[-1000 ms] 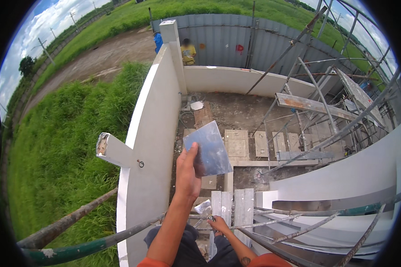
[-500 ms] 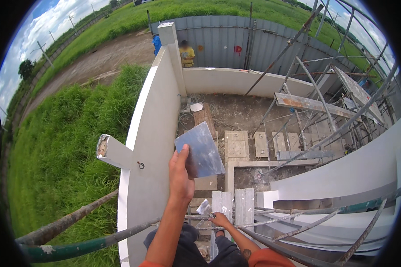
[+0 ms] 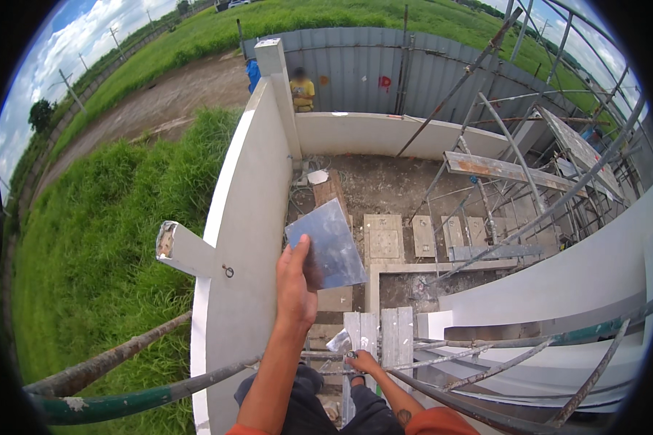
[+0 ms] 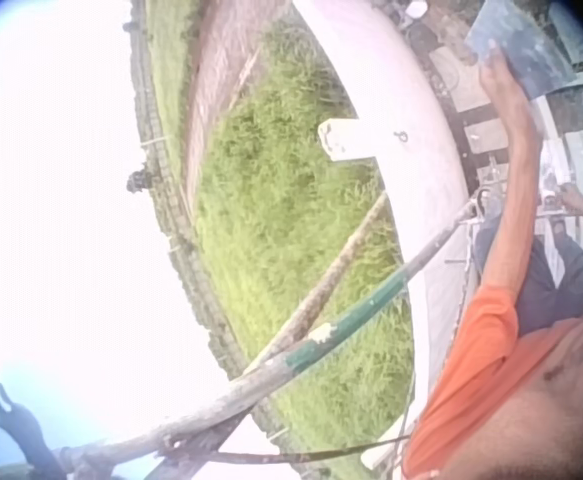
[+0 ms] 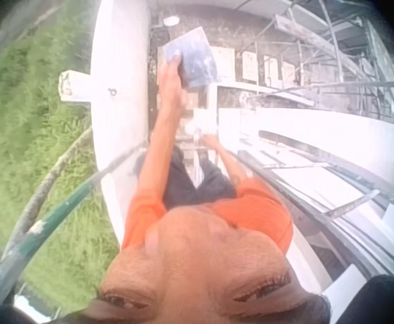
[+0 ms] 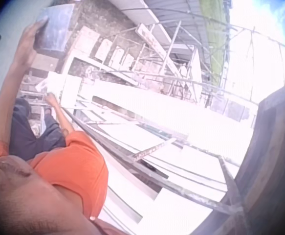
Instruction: The person applies white plaster to a vertical wall surface using a putty knife and a hawk. They repeatedly scoop plaster from the hawk and smooth it onto the wall, working on a section of the exterior wall while standing on scaffolding.
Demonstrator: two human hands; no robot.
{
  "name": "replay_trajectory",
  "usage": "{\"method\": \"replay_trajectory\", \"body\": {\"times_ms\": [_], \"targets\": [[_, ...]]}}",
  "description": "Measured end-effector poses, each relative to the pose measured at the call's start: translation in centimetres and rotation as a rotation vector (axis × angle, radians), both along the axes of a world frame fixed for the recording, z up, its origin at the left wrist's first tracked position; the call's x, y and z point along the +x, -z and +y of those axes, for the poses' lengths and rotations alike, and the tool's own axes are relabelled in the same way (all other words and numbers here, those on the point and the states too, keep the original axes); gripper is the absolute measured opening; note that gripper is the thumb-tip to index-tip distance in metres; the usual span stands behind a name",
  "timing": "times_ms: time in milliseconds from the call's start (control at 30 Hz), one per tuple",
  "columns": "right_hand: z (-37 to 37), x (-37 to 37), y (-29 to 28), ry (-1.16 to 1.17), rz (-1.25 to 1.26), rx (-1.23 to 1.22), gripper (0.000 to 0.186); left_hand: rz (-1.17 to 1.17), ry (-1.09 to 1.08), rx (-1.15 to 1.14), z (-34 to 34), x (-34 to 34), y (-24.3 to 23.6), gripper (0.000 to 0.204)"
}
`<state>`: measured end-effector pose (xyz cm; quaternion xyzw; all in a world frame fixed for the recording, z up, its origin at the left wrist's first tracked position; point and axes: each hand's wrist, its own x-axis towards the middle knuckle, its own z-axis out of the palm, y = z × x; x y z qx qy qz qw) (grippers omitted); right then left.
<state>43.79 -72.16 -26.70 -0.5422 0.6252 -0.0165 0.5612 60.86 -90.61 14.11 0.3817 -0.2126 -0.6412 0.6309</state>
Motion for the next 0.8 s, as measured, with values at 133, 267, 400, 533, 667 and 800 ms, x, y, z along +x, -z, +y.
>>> {"method": "replay_trajectory", "body": {"times_ms": [133, 267, 400, 533, 667, 800], "targets": [[1.7, 1.2, -0.1, 0.032, -0.076, 0.113, 0.043, -0.001, 0.013, -0.013, 0.0, 0.1, 0.4, 0.028], [3.4, 1.3, 1.3, 0.086, -0.135, 0.051, 0.042, -0.027, 0.028, -0.002, -0.5, -1.3, 0.5, 0.026], [3.6, 2.0, 1.8, 0.052, -0.156, 0.119, 0.043, -0.067, 0.008, 0.003, -0.5, 0.4, 1.7, 0.021], [2.3, 3.6, -0.9, -0.022, 0.065, -0.108, 0.041, -0.046, 0.032, -0.004, -0.4, 0.2, 0.3, 0.02], [0.9, 5.7, -4.2, 0.087, -0.192, -0.079, 0.036, -0.056, -0.001, 0.001, -1.0, -0.1, 1.8, 0.02], [0.4, 7.9, -2.9, 0.061, -0.22, -0.038, 0.041, -0.047, 0.032, 0.006, -0.7, -0.4, 1.4, 0.019]]}}
